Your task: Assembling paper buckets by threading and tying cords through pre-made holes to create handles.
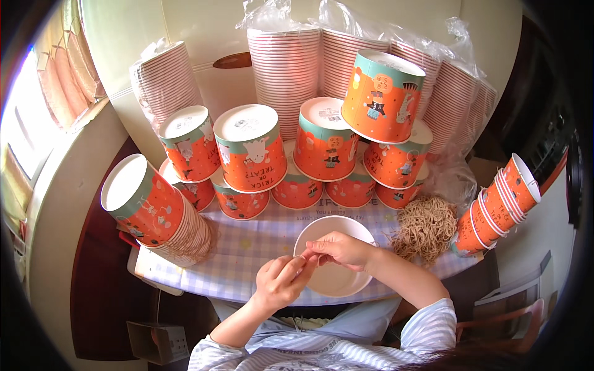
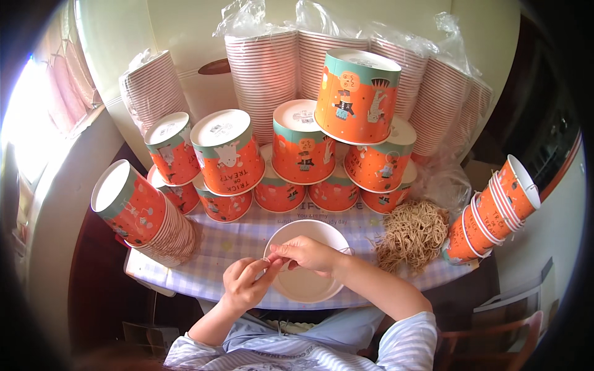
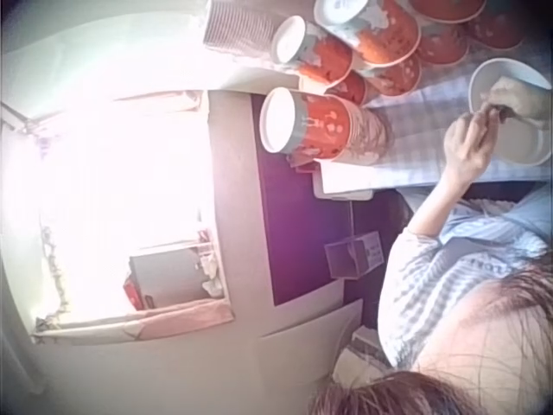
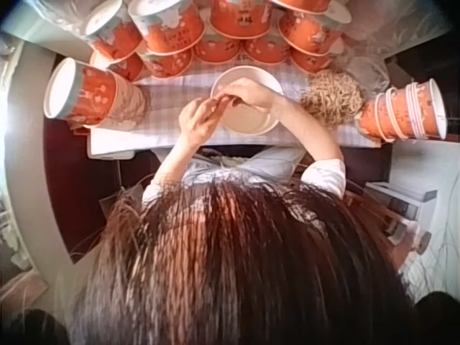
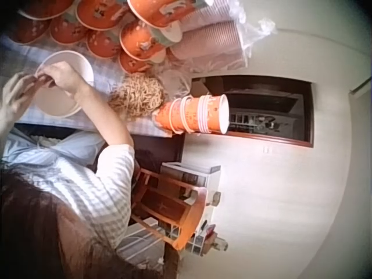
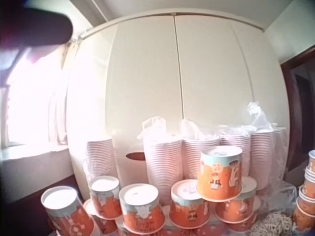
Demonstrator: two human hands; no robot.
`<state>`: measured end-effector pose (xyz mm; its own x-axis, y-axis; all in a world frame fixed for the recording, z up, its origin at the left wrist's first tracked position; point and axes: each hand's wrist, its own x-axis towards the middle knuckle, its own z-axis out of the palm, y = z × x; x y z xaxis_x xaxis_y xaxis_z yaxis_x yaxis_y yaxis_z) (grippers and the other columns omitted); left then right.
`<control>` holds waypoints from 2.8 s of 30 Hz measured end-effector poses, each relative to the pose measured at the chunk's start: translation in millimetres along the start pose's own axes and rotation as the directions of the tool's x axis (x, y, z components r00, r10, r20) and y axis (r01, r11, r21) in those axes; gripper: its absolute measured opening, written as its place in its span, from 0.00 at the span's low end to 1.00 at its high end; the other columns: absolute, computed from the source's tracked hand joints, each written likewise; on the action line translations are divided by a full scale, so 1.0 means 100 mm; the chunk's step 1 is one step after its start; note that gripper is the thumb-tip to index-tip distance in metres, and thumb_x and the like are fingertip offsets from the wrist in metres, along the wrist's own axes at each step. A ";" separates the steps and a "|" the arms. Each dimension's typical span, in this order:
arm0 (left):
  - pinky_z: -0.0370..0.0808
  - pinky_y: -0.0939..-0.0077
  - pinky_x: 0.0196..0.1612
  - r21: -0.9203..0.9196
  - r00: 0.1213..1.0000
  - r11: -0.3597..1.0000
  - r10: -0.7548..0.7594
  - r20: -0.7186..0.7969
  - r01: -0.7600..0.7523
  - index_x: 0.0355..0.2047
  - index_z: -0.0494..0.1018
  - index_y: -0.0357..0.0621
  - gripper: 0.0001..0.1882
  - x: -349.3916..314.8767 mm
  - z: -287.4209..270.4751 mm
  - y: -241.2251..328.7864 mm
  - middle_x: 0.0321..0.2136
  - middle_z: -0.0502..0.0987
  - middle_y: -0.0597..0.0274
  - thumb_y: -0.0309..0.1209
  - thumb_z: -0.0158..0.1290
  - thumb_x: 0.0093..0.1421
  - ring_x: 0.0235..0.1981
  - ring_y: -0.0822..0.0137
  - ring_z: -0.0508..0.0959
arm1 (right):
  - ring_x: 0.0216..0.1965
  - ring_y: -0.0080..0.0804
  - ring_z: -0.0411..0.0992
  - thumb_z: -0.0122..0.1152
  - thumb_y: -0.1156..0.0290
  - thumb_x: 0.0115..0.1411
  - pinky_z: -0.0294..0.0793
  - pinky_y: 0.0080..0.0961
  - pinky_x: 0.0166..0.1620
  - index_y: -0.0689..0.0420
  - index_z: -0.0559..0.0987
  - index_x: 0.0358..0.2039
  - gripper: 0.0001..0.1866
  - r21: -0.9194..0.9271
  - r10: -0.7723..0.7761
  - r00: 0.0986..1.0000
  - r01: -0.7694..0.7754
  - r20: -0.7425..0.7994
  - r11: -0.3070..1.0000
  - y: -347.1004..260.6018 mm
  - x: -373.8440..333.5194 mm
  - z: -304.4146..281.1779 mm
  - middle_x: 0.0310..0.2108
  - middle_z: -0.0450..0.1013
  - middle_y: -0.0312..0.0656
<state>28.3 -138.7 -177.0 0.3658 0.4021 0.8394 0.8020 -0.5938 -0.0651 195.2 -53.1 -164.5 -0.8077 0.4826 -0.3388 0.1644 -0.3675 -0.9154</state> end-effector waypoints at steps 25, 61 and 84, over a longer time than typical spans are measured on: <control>0.69 0.74 0.33 -0.275 0.941 0.900 -0.321 0.101 0.337 0.34 0.74 0.45 0.18 -0.14 0.06 0.14 0.30 0.73 0.63 0.26 0.59 0.39 0.31 0.62 0.72 | 0.31 0.18 0.69 0.52 0.72 0.57 0.68 0.14 0.36 0.61 0.75 0.35 0.08 -0.034 -0.111 0.994 0.110 -0.018 0.993 0.03 0.18 -0.08 0.29 0.72 0.34; 0.70 0.81 0.41 -0.686 0.477 0.016 -0.730 0.490 0.728 0.40 0.71 0.35 0.11 -0.59 0.37 0.03 0.36 0.75 0.58 0.19 0.46 0.55 0.37 0.72 0.75 | 0.24 0.28 0.73 0.58 0.66 0.49 0.72 0.22 0.31 0.58 0.78 0.29 0.10 -0.790 -0.427 0.899 0.189 -0.100 0.583 0.09 0.24 -0.02 0.23 0.74 0.41; 0.62 0.79 0.42 -0.711 0.400 -0.431 -0.612 0.683 0.556 0.23 0.68 0.43 0.03 -0.60 0.31 -0.28 0.34 0.72 0.59 0.25 0.43 0.52 0.36 0.71 0.68 | 0.29 0.35 0.74 0.55 0.66 0.49 0.72 0.28 0.35 0.53 0.78 0.30 0.09 -0.820 -0.351 0.935 0.163 -0.049 0.548 0.06 0.24 0.03 0.27 0.75 0.40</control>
<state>-1.6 -124.6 -242.1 -0.0218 0.9997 0.0070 -0.4780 -0.0166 0.8782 175.0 -45.8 -178.1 -0.7855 0.6188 -0.0063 0.4229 0.5294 -0.7354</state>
